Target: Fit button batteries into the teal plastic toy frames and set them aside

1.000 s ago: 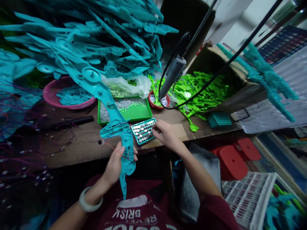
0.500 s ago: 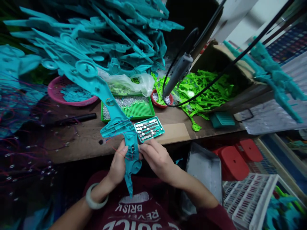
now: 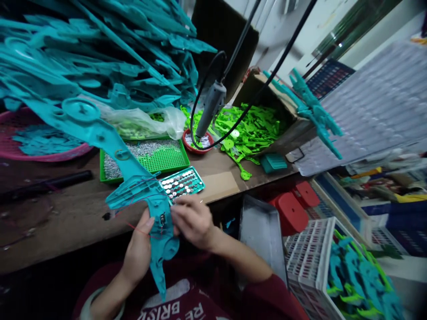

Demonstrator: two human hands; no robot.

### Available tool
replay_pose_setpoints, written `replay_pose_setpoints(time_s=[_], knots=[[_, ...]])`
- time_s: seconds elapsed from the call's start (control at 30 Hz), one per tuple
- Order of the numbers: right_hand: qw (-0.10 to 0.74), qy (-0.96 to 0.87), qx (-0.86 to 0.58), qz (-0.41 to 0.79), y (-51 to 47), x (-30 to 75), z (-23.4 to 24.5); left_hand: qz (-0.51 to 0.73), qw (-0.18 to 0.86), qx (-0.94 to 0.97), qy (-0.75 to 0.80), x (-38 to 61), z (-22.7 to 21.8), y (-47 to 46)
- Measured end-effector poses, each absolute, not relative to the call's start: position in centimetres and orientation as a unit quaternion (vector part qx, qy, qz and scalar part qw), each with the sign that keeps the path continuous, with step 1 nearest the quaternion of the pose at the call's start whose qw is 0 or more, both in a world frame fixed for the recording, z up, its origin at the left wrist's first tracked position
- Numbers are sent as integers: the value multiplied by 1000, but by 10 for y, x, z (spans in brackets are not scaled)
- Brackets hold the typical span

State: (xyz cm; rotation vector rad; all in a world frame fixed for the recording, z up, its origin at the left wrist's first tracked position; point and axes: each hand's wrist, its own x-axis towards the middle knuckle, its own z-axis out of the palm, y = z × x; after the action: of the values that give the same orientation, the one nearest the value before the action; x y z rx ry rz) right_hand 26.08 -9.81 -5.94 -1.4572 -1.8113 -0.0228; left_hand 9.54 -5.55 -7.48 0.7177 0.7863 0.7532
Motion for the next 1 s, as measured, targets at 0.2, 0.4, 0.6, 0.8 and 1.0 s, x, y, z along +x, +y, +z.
replay_pose_setpoints(time_s=[0.2,0.4,0.6,0.8,1.0], knots=[[179,-756,-630,-8,-44,364,-55,310,824,325,344,97,-65,-53],[96,-806,-583,37,-22,389,-61,309,829,336,323,100,-66,-53],[313,-768,-558,33,-54,332,-53,322,819,333,338,103,-70,-50],[350,-790,-499,-60,-95,251,-44,372,769,378,357,107,-71,-52],[289,-807,-511,-61,-105,249,-54,368,753,420,349,103,-80,-59]])
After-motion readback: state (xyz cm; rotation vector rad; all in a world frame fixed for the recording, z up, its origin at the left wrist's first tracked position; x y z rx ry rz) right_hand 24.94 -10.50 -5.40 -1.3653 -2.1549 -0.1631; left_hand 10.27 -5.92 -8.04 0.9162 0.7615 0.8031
